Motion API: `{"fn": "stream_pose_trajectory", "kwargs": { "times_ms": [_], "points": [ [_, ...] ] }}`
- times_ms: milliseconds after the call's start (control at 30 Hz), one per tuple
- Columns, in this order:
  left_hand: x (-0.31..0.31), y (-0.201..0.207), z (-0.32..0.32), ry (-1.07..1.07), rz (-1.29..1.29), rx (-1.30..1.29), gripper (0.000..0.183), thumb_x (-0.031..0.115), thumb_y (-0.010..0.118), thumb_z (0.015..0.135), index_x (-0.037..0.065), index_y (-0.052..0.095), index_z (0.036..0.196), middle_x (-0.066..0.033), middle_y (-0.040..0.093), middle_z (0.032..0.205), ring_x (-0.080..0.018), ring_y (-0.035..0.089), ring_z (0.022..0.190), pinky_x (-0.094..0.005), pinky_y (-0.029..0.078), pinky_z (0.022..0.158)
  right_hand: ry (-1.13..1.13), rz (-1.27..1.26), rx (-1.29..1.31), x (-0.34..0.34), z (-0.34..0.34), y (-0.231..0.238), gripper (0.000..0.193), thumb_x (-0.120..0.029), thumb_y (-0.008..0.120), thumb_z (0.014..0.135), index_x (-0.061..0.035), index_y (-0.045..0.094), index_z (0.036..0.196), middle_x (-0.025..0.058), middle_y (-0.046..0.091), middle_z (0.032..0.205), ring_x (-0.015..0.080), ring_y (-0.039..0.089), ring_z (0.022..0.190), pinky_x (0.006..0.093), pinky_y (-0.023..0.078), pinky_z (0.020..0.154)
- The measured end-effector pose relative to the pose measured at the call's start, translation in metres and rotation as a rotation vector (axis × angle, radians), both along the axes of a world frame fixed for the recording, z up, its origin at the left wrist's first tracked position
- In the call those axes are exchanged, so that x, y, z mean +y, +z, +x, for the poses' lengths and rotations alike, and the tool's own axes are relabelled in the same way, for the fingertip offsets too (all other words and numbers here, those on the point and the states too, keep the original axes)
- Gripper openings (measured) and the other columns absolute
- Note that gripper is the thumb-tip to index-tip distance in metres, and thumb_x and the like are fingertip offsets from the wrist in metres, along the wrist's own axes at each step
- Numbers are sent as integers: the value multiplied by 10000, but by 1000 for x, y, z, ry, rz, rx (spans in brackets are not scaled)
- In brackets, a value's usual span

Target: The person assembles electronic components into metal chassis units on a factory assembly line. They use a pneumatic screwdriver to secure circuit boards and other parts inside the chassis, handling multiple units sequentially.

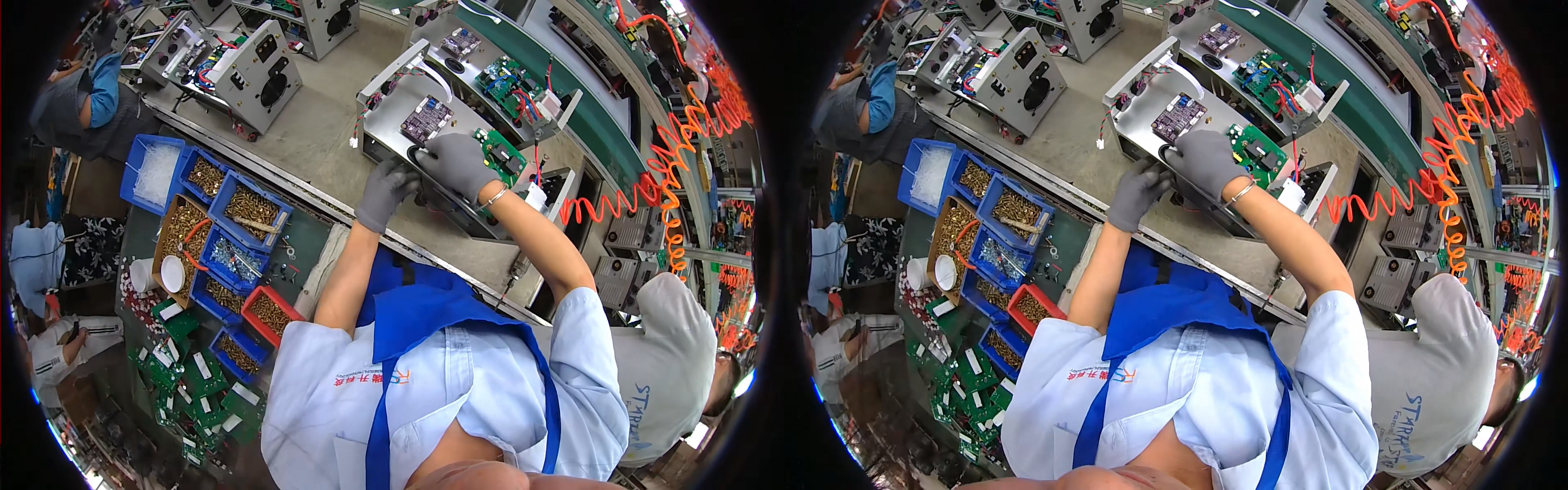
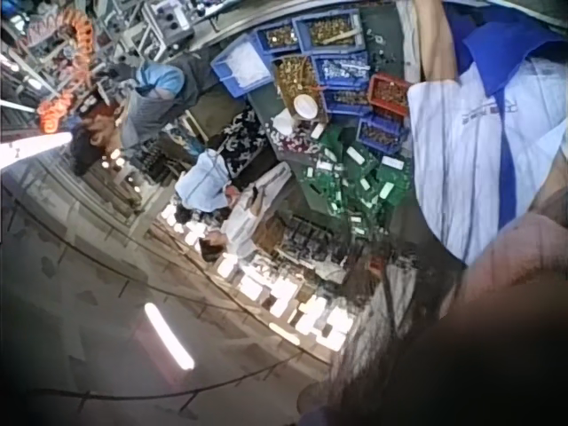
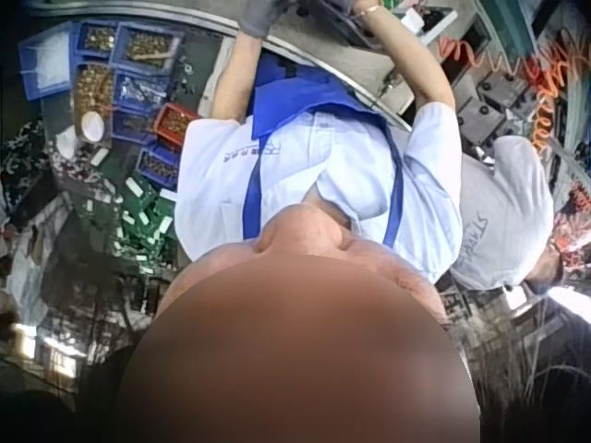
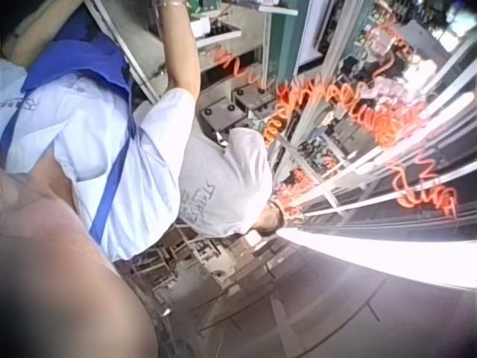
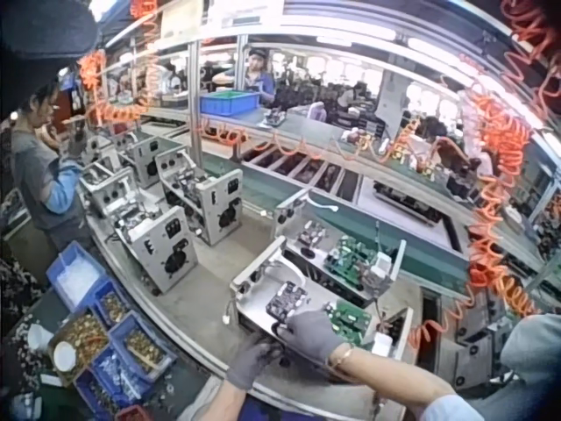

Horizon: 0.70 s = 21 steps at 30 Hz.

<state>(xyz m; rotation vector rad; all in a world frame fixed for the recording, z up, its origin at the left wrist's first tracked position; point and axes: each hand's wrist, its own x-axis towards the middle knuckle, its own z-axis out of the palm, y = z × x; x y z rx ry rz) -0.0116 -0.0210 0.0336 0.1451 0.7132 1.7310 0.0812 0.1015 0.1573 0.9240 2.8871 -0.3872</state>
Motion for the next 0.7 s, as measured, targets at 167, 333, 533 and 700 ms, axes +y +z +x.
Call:
{"fn": "stream_pose_trajectory", "kwargs": {
  "times_ms": [167,333,533,700],
  "points": [
    [-13,2,24,-286,-257,563,386,149,595,857,66,532,1229,-45,626,1082,-138,616,855,-273,513,676,23,-134,129,3,-8,29,376,-434,551,831,-89,695,794,128,649,704,316,634,683,431,488,638],
    [4,-22,52,-79,-213,409,317,169,612,874,49,577,1165,-54,637,1043,-128,618,817,-263,506,669,32,-288,232,-2,-2,21,357,-440,588,802,-105,711,824,131,662,731,303,641,693,393,497,660],
    [27,-54,64,-41,-92,64,338,150,576,856,37,548,1173,-81,646,1003,-195,638,843,-336,519,774,-38,-267,203,7,-8,14,356,-412,601,805,-83,717,876,130,674,758,296,648,707,378,501,688],
    [32,-86,64,-102,684,-575,392,235,542,813,55,566,1161,-102,625,1082,-237,606,976,-398,467,889,-73,-282,237,26,1,5,353,-415,589,810,-101,720,902,138,672,746,287,645,692,378,498,680]
  ]
}}
